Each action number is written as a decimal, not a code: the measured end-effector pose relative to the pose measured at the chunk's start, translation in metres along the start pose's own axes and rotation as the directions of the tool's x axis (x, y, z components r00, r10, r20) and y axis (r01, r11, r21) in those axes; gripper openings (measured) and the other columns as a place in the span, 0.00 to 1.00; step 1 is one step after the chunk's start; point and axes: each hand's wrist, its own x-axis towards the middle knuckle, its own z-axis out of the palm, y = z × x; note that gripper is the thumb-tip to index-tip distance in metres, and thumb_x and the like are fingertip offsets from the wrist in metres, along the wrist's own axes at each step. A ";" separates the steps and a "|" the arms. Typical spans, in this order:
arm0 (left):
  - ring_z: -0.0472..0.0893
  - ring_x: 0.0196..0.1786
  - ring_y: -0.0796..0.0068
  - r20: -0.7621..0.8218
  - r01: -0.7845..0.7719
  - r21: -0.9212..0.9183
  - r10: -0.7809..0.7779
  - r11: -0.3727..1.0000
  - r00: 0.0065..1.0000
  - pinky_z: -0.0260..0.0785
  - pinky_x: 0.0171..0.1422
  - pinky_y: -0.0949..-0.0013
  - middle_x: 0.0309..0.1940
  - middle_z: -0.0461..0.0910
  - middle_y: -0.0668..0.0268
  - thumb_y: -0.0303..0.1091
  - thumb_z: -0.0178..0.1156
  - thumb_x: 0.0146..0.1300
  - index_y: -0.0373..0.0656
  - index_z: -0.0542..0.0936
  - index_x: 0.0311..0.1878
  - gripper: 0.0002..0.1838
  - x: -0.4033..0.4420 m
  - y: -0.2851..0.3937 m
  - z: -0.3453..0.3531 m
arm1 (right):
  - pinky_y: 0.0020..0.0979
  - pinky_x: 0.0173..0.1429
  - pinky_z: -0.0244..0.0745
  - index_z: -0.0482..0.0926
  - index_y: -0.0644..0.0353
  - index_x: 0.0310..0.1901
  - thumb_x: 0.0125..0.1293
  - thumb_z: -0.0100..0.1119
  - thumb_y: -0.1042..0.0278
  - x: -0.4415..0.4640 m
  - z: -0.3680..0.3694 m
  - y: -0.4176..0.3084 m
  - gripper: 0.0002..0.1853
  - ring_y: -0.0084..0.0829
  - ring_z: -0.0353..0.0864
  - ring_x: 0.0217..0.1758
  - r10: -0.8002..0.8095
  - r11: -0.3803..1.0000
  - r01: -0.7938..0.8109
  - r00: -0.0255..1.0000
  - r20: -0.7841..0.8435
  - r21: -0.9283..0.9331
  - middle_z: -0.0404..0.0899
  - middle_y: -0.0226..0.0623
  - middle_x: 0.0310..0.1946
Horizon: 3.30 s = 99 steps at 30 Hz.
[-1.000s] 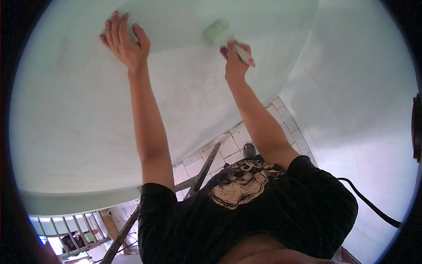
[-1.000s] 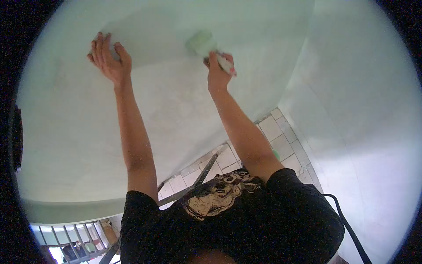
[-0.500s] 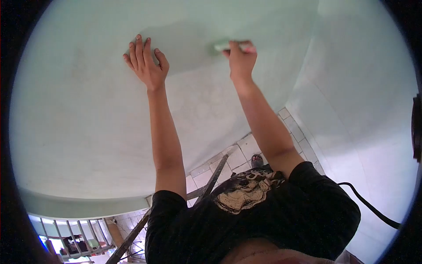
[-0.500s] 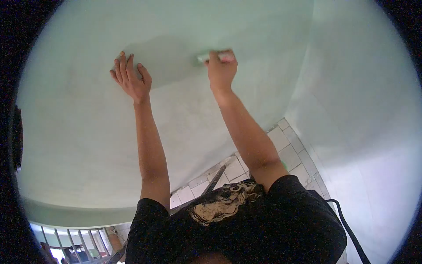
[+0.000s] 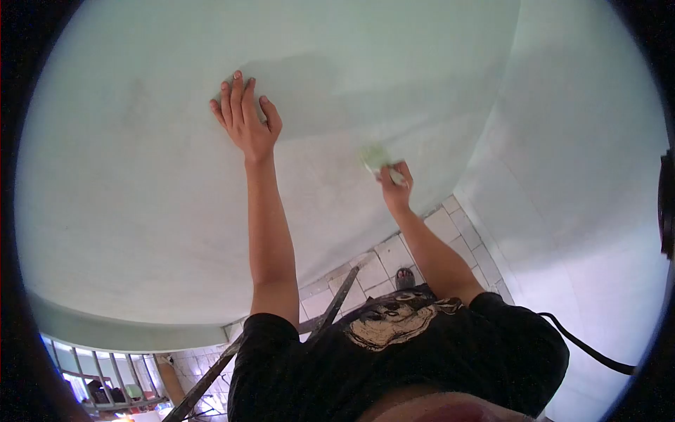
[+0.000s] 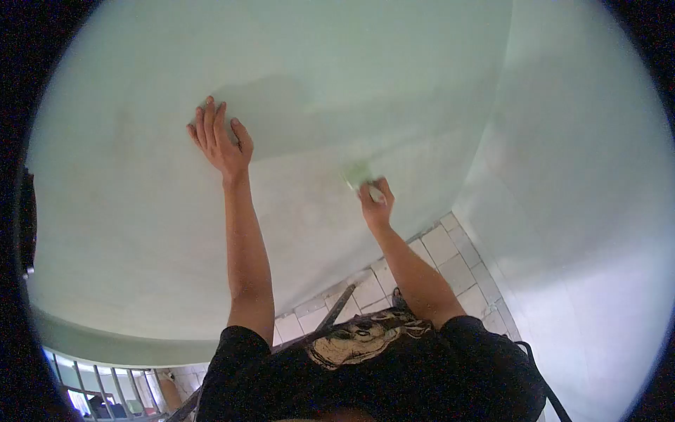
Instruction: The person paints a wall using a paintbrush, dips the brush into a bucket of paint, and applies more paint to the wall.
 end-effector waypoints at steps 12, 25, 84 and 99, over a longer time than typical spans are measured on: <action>0.67 0.68 0.62 0.005 0.033 -0.019 -0.033 0.999 0.999 0.43 0.76 0.52 0.58 0.76 0.63 0.30 0.52 0.60 0.42 0.79 0.48 0.14 -0.004 0.008 0.002 | 0.30 0.34 0.84 0.66 0.62 0.28 0.55 0.56 0.80 0.139 0.149 -0.273 0.07 0.28 0.78 0.28 -0.288 0.866 0.257 0.958 0.007 0.429 0.72 0.33 0.25; 0.69 0.65 0.59 0.066 0.052 -0.027 -0.050 0.998 0.997 0.47 0.73 0.49 0.60 0.74 0.62 0.28 0.54 0.57 0.42 0.79 0.48 0.15 -0.020 0.010 0.004 | 0.26 0.29 0.77 0.74 0.65 0.35 0.59 0.62 0.74 0.026 0.002 -0.047 0.07 0.22 0.81 0.27 -0.160 0.942 0.211 0.966 0.201 -0.260 0.80 0.36 0.26; 0.70 0.65 0.63 -0.018 0.101 0.041 -0.100 0.994 0.995 0.50 0.74 0.50 0.55 0.78 0.63 0.28 0.54 0.55 0.42 0.80 0.44 0.13 -0.038 0.065 0.050 | 0.29 0.29 0.77 0.69 0.62 0.28 0.65 0.57 0.70 0.280 0.253 -0.547 0.10 0.28 0.78 0.22 -0.851 0.516 0.843 0.482 0.209 0.153 0.78 0.39 0.22; 0.71 0.64 0.57 0.000 0.096 -0.056 -0.097 0.994 0.995 0.49 0.73 0.48 0.56 0.77 0.59 0.23 0.55 0.54 0.41 0.78 0.46 0.15 -0.032 0.053 0.051 | 0.23 0.23 0.72 0.63 0.59 0.24 0.61 0.61 0.77 0.122 -0.021 -0.077 0.15 0.19 0.76 0.20 -0.384 0.892 0.434 0.874 0.298 -0.124 0.73 0.30 0.20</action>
